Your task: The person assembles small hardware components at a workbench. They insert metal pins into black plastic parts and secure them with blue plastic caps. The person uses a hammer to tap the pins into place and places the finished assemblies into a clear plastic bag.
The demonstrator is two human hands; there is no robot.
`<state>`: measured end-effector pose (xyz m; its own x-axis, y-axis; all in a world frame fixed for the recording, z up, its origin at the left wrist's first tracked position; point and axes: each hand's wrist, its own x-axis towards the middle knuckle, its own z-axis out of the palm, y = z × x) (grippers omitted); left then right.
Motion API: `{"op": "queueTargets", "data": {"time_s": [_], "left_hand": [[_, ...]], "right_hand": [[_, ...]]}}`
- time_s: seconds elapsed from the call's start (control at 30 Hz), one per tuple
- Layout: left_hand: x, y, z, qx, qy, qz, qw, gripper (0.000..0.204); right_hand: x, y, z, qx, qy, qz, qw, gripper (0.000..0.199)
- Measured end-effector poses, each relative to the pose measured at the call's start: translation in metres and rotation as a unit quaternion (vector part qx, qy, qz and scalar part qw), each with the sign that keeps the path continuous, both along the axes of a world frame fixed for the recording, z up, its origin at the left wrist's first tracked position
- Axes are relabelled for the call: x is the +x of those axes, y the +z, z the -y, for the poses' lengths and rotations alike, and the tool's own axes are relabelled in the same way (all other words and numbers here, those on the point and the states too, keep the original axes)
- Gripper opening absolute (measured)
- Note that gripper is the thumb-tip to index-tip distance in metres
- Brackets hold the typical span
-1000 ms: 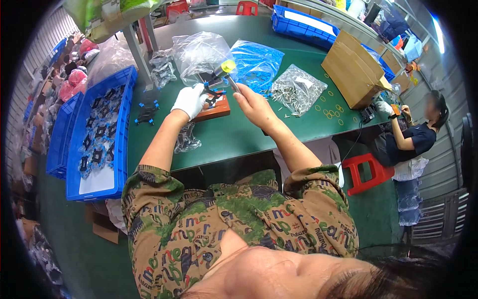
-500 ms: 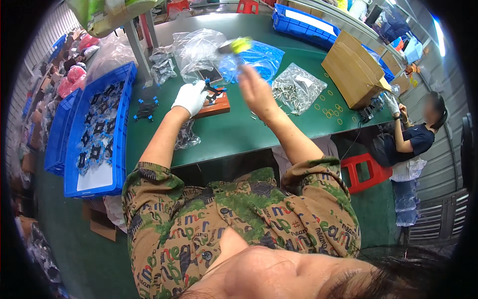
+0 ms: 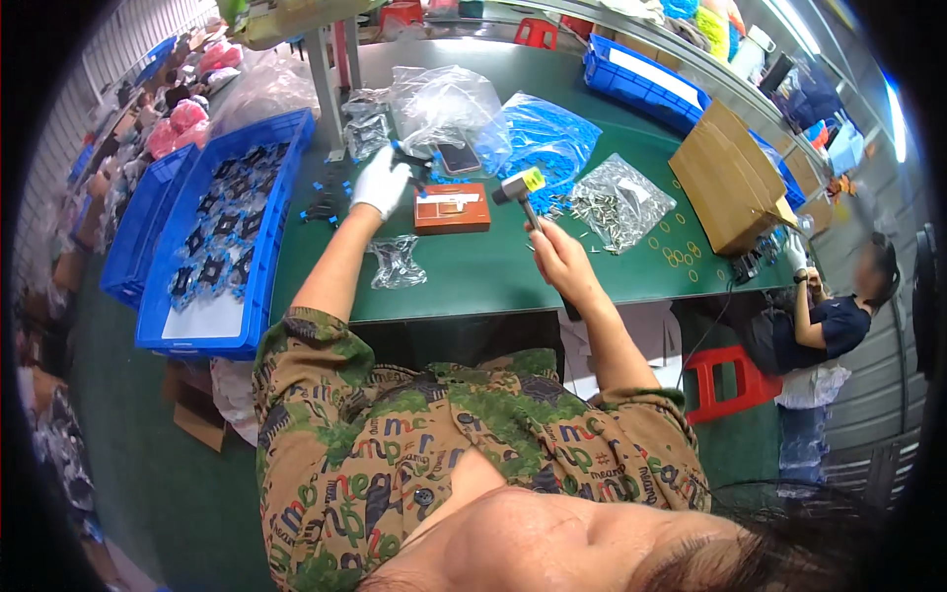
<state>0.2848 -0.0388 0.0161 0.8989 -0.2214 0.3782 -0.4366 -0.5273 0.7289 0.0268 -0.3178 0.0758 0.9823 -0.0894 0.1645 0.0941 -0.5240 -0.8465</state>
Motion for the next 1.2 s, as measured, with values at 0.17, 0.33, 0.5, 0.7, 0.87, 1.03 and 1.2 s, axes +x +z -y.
{"op": "queueTargets", "data": {"time_s": [0.17, 0.33, 0.5, 0.7, 0.87, 1.03, 1.2], "left_hand": [[0.051, 0.005, -0.06, 0.214, 0.068, -0.07, 0.972, 0.055], [0.082, -0.005, -0.058, 0.367, 0.054, -0.109, 0.922, 0.053], [0.068, 0.013, -0.057, 0.407, 0.16, 0.1, 0.894, 0.035], [-0.027, 0.039, -0.045, 0.242, -0.034, 0.18, 0.953, 0.026], [-0.087, 0.021, -0.073, 0.221, -0.042, 0.125, 0.966, 0.024], [-0.156, -0.007, -0.095, 0.057, 0.044, 0.112, 0.991, 0.019], [-0.242, -0.004, -0.082, -0.146, 0.017, 0.03, 0.989, 0.016]], "right_hand": [[-0.031, -0.031, -0.014, 0.066, 0.004, -0.06, 0.996, 0.032], [-0.046, -0.042, -0.03, 0.072, 0.01, -0.07, 0.995, 0.038], [-0.045, -0.051, -0.023, -0.063, 0.055, -0.014, 0.996, 0.037], [-0.035, -0.038, -0.027, -0.217, 0.148, -0.079, 0.962, 0.035], [0.004, -0.025, -0.036, -0.325, 0.201, -0.074, 0.921, 0.034], [0.052, -0.013, -0.064, -0.41, 0.188, 0.172, 0.876, 0.027], [0.12, -0.019, -0.141, -0.407, 0.225, 0.198, 0.863, 0.026]]}}
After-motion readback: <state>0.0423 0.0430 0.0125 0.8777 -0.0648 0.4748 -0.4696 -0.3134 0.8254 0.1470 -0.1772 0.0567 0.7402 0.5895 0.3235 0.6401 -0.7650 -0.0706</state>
